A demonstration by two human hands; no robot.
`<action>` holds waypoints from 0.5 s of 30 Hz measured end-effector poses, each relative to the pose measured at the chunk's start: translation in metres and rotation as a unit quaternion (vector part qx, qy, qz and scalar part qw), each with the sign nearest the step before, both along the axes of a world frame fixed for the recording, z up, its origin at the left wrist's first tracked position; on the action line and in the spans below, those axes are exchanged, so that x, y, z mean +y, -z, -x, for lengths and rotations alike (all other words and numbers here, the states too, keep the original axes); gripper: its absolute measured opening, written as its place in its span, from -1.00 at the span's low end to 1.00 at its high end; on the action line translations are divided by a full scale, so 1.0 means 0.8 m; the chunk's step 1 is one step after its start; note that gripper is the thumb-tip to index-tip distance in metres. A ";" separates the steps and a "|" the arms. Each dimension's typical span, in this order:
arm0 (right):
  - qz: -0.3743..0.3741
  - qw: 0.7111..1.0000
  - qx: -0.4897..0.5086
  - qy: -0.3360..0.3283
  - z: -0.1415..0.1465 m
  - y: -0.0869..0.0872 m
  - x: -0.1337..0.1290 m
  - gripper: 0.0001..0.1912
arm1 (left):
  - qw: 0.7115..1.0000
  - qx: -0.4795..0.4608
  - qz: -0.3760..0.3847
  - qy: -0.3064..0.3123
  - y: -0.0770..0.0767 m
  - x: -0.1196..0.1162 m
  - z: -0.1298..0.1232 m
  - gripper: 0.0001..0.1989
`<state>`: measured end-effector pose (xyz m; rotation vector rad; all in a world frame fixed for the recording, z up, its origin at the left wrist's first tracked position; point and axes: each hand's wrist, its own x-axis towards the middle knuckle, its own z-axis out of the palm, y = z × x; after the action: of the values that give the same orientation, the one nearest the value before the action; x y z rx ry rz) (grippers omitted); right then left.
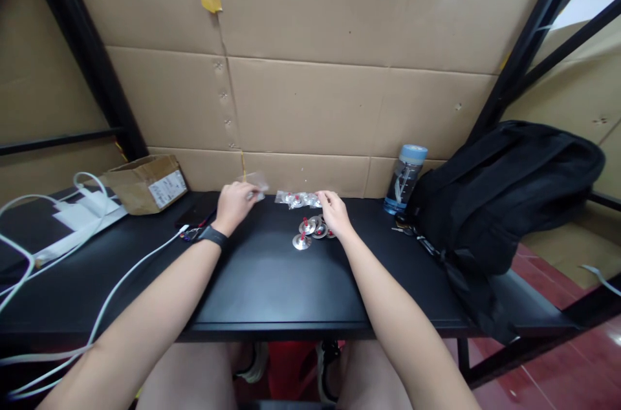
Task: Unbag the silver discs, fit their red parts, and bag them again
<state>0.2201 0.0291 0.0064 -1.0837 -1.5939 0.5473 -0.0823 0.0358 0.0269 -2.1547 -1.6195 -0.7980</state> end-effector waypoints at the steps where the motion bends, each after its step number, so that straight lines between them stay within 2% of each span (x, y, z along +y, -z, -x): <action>1: 0.001 1.000 -0.022 0.019 -0.004 0.002 0.002 -0.56 | 0.999 -0.011 0.012 -0.029 0.002 0.004 0.017 -0.71; 4: 0.039 0.992 -0.094 0.080 -0.014 0.006 0.007 -0.59 | 0.995 -0.005 0.076 -0.068 0.016 0.017 0.045 -0.62; 8: 0.099 0.971 -0.176 0.131 -0.023 0.009 0.010 -0.56 | 0.984 0.028 0.170 -0.038 0.040 0.037 0.039 -0.54; 11: 0.129 0.955 -0.222 0.147 -0.028 0.012 0.014 -0.58 | 0.976 0.047 0.213 -0.022 0.049 0.049 0.031 -0.49; 15: 0.135 0.939 -0.288 0.132 -0.037 0.021 0.026 -0.56 | 0.976 0.047 0.212 -0.023 0.053 0.053 0.034 -0.47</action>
<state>0.2499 0.0500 -0.0104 -1.7540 -1.8570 0.2795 -0.1099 0.0783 -0.0153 -2.3764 -1.9178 -0.3491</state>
